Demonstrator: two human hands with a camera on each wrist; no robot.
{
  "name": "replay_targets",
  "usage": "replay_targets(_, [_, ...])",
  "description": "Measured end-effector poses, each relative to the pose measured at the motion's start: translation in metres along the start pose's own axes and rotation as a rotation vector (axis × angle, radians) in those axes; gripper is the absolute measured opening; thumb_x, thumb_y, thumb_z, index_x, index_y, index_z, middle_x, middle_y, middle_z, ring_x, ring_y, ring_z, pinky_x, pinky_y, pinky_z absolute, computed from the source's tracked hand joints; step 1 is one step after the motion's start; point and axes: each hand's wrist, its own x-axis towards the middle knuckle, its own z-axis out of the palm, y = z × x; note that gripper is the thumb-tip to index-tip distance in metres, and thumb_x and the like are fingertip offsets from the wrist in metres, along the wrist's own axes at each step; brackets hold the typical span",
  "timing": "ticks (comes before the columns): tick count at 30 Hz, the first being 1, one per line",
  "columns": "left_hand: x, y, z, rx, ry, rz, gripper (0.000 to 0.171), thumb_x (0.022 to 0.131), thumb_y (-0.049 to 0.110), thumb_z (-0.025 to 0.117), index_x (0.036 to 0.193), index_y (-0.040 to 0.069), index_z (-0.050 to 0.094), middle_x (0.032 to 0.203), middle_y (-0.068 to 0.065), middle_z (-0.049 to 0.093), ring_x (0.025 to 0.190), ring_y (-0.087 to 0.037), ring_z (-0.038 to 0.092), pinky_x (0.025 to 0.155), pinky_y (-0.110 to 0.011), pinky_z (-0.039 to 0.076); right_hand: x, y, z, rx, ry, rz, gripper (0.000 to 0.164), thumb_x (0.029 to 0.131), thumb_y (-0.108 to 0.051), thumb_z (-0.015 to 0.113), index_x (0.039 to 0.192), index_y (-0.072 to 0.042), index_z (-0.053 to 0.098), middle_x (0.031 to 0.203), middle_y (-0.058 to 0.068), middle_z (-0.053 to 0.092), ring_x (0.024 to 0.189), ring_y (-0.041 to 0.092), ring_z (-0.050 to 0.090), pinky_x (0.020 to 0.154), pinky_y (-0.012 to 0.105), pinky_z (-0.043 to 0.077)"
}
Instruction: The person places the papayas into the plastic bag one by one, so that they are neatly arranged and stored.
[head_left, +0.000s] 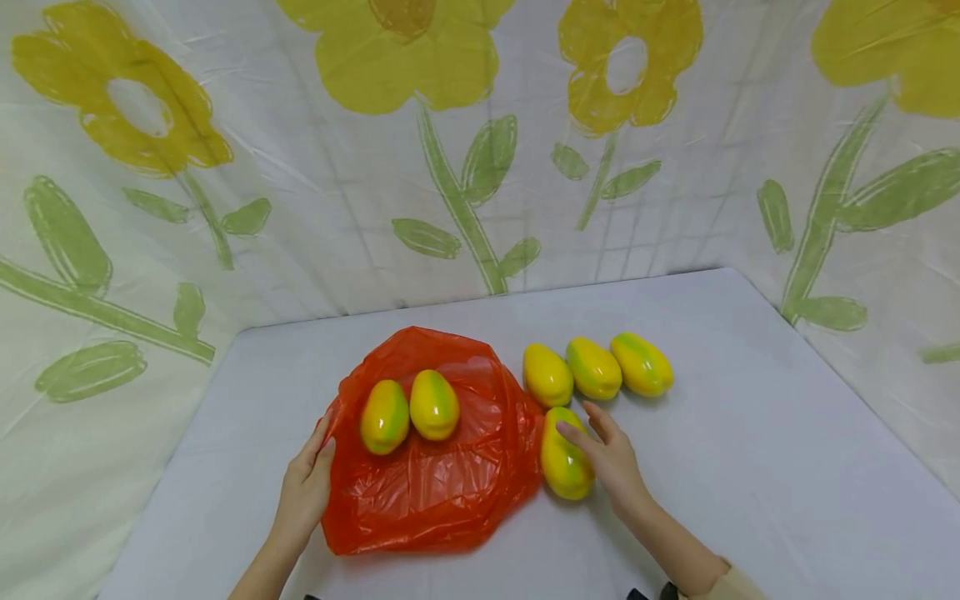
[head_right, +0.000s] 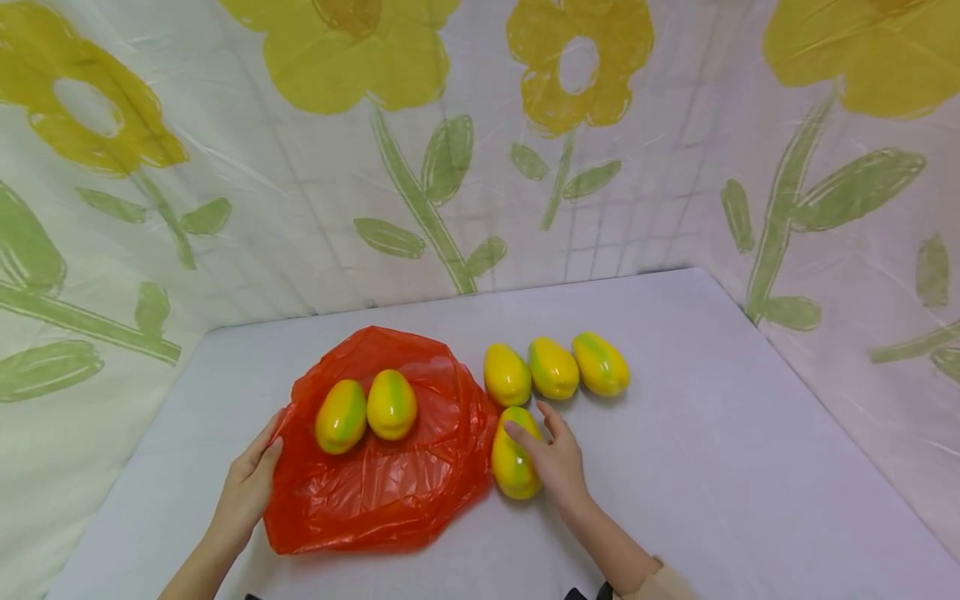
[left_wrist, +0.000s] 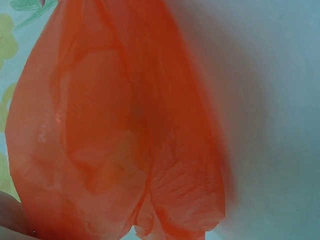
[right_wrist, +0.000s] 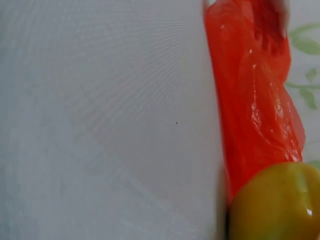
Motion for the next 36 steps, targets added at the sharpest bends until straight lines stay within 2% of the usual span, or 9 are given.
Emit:
replay_targets(15, [0.001, -0.001, 0.001, -0.004, 0.0, -0.014, 0.051, 0.107, 0.018, 0.03, 0.154, 0.004, 0.017, 0.158, -0.021, 0.015, 0.144, -0.042, 0.013, 0.114, -0.057, 0.017, 0.01, 0.005, 0.01, -0.056, -0.003, 0.019, 0.077, 0.091, -0.038, 0.064, 0.15, -0.001, 0.031, 0.153, 0.025, 0.03, 0.138, 0.042, 0.029, 0.113, 0.061, 0.021])
replay_targets(22, [0.0, -0.001, 0.001, 0.003, 0.018, 0.027, 0.05, 0.107, 0.015, 0.032, 0.153, -0.001, 0.019, 0.156, -0.023, 0.017, 0.144, -0.042, 0.014, 0.114, -0.057, 0.017, 0.01, 0.006, 0.013, -0.068, -0.011, 0.025, 0.078, 0.091, -0.039, 0.064, 0.151, -0.004, 0.03, 0.152, 0.024, 0.03, 0.134, 0.041, 0.033, 0.109, 0.064, 0.024])
replay_targets(36, [-0.001, -0.002, 0.0, -0.006, 0.02, 0.03, 0.05, 0.107, 0.015, 0.031, 0.153, -0.001, 0.019, 0.156, -0.023, 0.019, 0.144, -0.042, 0.016, 0.113, -0.057, 0.019, 0.009, 0.007, 0.015, -0.13, -0.014, 0.042, 0.08, 0.089, -0.035, 0.067, 0.152, -0.006, 0.028, 0.147, 0.024, 0.037, 0.123, 0.04, 0.04, 0.1, 0.061, 0.037])
